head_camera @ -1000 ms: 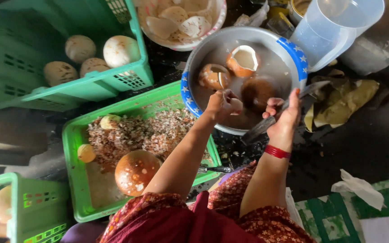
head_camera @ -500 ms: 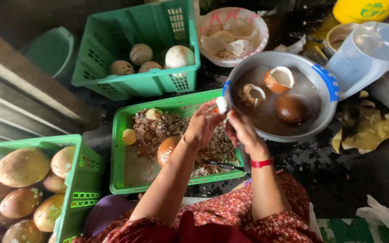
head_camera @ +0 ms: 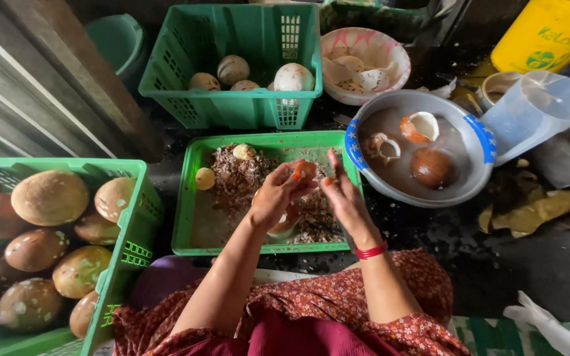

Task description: The person is peeling the outer brown skin off coconuts using a small knife and placing the cleaned coconuts into a bowl of water.

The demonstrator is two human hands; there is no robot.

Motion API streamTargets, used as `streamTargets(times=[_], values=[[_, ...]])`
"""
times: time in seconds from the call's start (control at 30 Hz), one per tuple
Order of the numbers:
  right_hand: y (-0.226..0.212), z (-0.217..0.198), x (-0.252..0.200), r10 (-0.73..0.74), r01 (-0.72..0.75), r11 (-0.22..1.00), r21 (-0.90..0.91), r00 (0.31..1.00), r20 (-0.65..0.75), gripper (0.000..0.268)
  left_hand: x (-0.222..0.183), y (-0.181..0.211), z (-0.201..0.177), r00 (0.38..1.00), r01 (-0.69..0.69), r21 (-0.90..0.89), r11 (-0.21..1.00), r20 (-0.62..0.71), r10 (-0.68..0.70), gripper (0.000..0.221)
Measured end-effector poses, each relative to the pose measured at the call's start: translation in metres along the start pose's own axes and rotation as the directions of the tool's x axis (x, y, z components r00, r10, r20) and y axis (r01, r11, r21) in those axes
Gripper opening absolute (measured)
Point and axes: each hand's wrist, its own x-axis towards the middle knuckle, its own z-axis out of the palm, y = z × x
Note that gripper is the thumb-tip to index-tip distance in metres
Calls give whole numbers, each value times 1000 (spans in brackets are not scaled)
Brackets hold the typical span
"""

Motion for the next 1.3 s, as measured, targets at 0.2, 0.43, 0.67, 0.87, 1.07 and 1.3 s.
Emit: streamTargets(times=[0.2,0.43,0.67,0.87,1.07,1.3], values=[[6,29,3,-34,41,967,-253,999,33,70,-31,47,13,982,179,786,592,-180,-58,19],[25,64,3,38,-44,874,-484,999,-22,61,-32,27,-6,989,83,723,686,-145,33,24],[46,65,23,76,-104,891,-443,994,-79,62,-11,-18,-45,979,-157,805,572,53,195,31],[21,67,9,153,-147,845,-514,988,-31,63,-6,-30,-49,991,-56,805,591,-26,129,25],[38,65,24,90,-94,897,-431,995,-31,56,0,-33,-53,993,-16,860,510,-46,110,28],[108,67,58,6,-24,992,-123,990,-143,71,3,-35,-58,994,-15,870,492,-38,98,33]])
